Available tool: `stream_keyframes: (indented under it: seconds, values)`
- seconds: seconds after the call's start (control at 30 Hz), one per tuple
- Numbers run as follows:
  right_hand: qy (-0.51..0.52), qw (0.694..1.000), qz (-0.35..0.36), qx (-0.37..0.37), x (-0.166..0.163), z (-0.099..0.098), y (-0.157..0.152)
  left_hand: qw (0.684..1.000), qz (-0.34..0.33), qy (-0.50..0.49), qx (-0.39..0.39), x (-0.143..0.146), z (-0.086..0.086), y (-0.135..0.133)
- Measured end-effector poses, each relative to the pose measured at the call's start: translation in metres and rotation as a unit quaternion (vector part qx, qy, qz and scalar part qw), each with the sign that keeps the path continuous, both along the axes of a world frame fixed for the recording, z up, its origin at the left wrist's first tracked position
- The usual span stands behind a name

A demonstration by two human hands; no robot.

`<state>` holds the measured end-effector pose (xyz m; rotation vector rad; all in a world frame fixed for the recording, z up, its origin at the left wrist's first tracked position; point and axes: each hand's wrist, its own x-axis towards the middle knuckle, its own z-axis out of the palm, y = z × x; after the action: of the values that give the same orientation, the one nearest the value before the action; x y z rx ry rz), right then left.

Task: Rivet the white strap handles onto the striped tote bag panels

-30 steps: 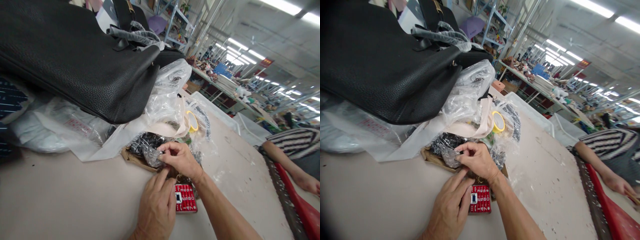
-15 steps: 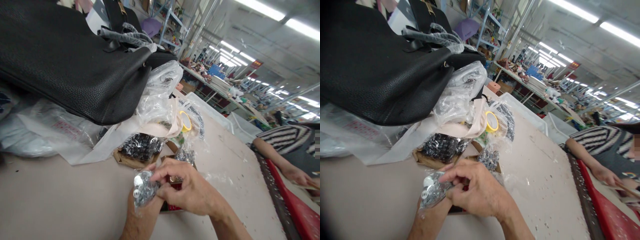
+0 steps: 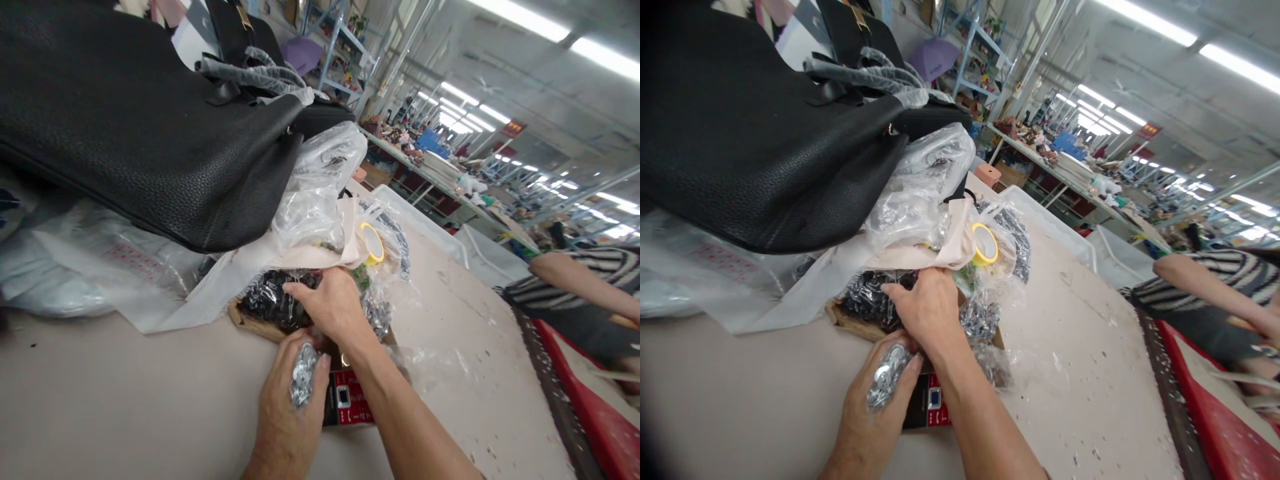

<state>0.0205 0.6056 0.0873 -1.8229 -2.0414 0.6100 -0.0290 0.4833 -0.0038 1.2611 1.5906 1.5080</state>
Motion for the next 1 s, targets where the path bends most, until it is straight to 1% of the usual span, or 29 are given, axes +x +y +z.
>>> stream_keyframes:
  seconds: [0.07, 0.1, 0.13, 0.2, 0.33, 0.43, 0.53, 0.67, 0.77, 0.87, 1.0]
  values:
    - [0.065, 0.996, -0.010, -0.068, 0.000, 0.003, 0.002, 1.000, 0.007, 0.017, 0.007, 0.001, -0.001, 0.000]
    - [0.091, 0.992, -0.002, -0.083, 0.000, 0.004, 0.003, 1.000, 0.012, 0.026, 0.011, 0.001, -0.001, -0.001]
    - [0.109, 0.991, 0.014, -0.082, 0.000, 0.004, 0.004, 0.999, 0.015, 0.035, 0.016, 0.001, -0.001, -0.001]
    - [0.126, 0.990, 0.039, -0.057, -0.001, 0.004, 0.003, 0.998, 0.015, 0.047, 0.023, 0.001, -0.002, -0.001]
    - [0.121, 0.990, 0.073, -0.027, -0.010, -0.001, -0.003, 0.999, -0.004, 0.049, 0.018, 0.001, -0.002, -0.001]
    - [0.130, 0.987, 0.096, 0.012, -0.014, -0.001, -0.001, 0.998, -0.005, 0.056, 0.014, 0.000, -0.001, -0.002]
    - [0.181, 0.979, 0.076, 0.044, -0.005, 0.009, 0.014, 0.997, 0.007, 0.073, 0.018, 0.000, 0.000, -0.002]
    - [0.269, 0.958, 0.028, 0.097, 0.018, 0.032, 0.047, 0.996, 0.014, 0.080, 0.033, -0.001, 0.001, -0.003]
    - [0.300, 0.950, -0.014, 0.090, 0.031, 0.042, 0.063, 0.996, 0.016, 0.076, 0.035, -0.001, 0.001, -0.004]
    - [0.303, 0.950, -0.041, 0.064, 0.037, 0.039, 0.063, 0.997, 0.021, 0.068, 0.035, 0.000, 0.001, -0.005]
    - [0.251, 0.966, -0.024, 0.063, 0.038, 0.019, 0.058, 0.998, 0.018, 0.064, 0.023, 0.001, 0.000, -0.005]
